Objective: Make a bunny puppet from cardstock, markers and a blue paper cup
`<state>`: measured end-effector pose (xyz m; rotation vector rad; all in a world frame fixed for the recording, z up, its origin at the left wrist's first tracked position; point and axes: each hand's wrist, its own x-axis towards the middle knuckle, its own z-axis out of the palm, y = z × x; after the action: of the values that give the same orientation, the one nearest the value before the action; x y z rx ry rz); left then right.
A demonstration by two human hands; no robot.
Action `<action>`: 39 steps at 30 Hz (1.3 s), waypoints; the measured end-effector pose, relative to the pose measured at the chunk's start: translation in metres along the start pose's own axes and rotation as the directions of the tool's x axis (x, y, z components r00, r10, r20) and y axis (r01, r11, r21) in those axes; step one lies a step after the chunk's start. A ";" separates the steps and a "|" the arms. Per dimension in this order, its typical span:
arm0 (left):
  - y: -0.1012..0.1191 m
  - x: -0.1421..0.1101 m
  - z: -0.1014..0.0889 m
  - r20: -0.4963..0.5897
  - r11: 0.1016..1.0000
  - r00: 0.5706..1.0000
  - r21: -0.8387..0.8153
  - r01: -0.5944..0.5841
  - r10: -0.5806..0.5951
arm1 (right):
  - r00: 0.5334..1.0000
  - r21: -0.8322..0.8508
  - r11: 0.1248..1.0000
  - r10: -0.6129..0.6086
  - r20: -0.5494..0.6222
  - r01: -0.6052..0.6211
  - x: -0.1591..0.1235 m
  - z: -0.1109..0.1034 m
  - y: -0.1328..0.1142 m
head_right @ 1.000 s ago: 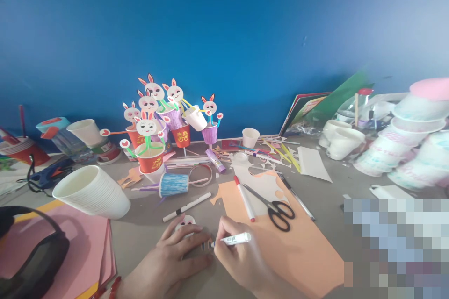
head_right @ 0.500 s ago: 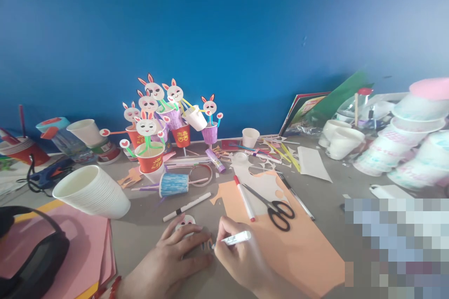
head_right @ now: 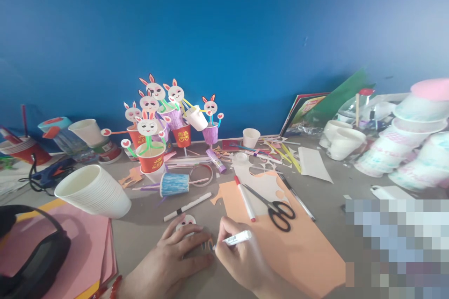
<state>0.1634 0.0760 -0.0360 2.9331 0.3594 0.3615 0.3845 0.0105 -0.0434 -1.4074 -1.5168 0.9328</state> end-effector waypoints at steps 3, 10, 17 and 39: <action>0.001 0.000 0.000 -0.002 1.000 1.000 0.011 -0.004 0.004 | 1.000 -0.002 1.000 0.000 -0.003 0.000 0.000 0.000 -0.001; 0.001 0.000 0.002 -0.025 1.000 1.000 -0.001 0.009 -0.009 | 1.000 0.016 1.000 0.013 -0.004 -0.013 0.002 0.000 -0.002; 0.001 0.000 0.001 -0.017 0.999 1.000 -0.031 0.013 -0.014 | 0.999 0.024 0.999 0.031 -0.012 -0.031 0.001 0.000 -0.003; 0.000 0.000 0.001 -0.038 1.000 0.999 -0.014 -0.008 0.008 | 0.996 0.120 0.990 0.082 -0.044 -0.076 0.002 -0.001 0.000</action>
<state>0.1635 0.0755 -0.0369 2.9180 0.3486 0.4202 0.3851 0.0126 -0.0430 -1.4033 -1.3554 1.0123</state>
